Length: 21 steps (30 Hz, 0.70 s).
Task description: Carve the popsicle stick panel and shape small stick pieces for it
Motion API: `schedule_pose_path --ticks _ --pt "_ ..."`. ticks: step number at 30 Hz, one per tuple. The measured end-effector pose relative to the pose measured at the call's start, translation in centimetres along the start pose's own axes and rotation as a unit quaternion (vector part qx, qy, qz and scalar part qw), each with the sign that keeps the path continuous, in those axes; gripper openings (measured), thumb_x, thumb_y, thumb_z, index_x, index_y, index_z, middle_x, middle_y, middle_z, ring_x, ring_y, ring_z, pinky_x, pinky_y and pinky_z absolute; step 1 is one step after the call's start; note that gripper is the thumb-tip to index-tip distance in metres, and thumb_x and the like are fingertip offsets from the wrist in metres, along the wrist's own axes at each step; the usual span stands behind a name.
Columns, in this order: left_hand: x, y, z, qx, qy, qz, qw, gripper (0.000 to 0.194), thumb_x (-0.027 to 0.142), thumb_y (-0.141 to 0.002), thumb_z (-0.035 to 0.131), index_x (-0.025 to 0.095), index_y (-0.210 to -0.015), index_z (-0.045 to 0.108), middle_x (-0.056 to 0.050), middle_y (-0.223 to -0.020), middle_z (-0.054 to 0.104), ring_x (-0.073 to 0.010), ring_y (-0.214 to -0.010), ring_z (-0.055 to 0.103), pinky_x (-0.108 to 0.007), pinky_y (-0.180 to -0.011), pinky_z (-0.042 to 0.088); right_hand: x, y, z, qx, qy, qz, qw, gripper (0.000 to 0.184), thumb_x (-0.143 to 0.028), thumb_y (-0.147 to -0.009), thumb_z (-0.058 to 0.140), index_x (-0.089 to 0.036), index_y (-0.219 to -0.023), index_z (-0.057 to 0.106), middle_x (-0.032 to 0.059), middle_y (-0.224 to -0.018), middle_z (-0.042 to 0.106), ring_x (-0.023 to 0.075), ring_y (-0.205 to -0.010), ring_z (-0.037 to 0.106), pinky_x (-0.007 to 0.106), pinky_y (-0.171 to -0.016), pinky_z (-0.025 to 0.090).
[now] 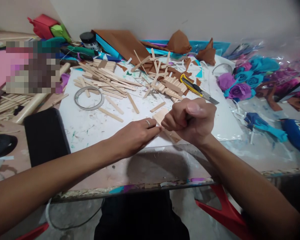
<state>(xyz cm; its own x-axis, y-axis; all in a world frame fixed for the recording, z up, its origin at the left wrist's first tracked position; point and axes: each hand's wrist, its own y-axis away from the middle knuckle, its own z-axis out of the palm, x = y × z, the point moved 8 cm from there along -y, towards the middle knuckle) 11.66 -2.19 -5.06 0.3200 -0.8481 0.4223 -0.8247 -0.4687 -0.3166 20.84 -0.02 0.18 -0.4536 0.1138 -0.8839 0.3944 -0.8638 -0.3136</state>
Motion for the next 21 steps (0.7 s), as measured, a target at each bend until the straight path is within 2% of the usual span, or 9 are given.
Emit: schedule_pose_path --ticks 4,10,15,21 --pt "-0.1 -0.1 0.2 -0.025 -0.014 -0.011 1.000 0.020 0.017 -0.106 0.046 0.014 -0.103 0.066 -0.012 -0.111 0.068 -0.0192 -0.100 0.069 -0.030 -0.087 0.056 0.2 0.1 0.1 0.001 -0.009 -0.002 1.000 0.049 -0.031 -0.088 0.062 -0.020 -0.046 0.039 -0.0061 -0.045 0.023 0.0069 -0.040 0.022 0.027 -0.044 0.020" --pt "0.0 -0.1 0.3 -0.027 -0.009 -0.008 1.000 0.022 0.017 -0.106 0.044 0.013 -0.110 0.065 -0.012 -0.113 0.068 -0.0202 -0.102 0.068 -0.031 -0.089 0.056 0.4 0.1 0.0 0.012 -0.009 0.001 1.000 0.045 -0.028 -0.088 0.056 -0.021 -0.047 0.037 -0.0064 -0.046 0.021 0.0072 -0.040 0.018 0.027 -0.044 0.018" --pt "-0.3 0.1 0.3 -0.016 -0.019 -0.011 1.000 0.025 0.020 -0.106 0.043 0.014 -0.105 0.066 -0.010 -0.105 0.068 -0.0189 -0.093 0.066 -0.029 -0.082 0.055 0.8 0.3 0.4 -0.015 0.054 -0.040 0.998 0.047 -0.031 -0.093 0.058 -0.020 -0.052 0.037 -0.0064 -0.050 0.022 0.0068 -0.042 0.017 0.028 -0.045 0.013" --pt "0.0 -0.2 0.0 -0.022 -0.012 -0.019 0.999 0.025 0.020 -0.106 0.043 0.015 -0.105 0.068 -0.010 -0.108 0.069 -0.0183 -0.094 0.067 -0.028 -0.081 0.053 0.9 0.0 -0.1 -0.004 0.027 -0.033 0.999 0.050 -0.035 -0.091 0.059 -0.021 -0.051 0.035 -0.0064 -0.047 0.022 0.0072 -0.041 0.016 0.028 -0.043 0.015"
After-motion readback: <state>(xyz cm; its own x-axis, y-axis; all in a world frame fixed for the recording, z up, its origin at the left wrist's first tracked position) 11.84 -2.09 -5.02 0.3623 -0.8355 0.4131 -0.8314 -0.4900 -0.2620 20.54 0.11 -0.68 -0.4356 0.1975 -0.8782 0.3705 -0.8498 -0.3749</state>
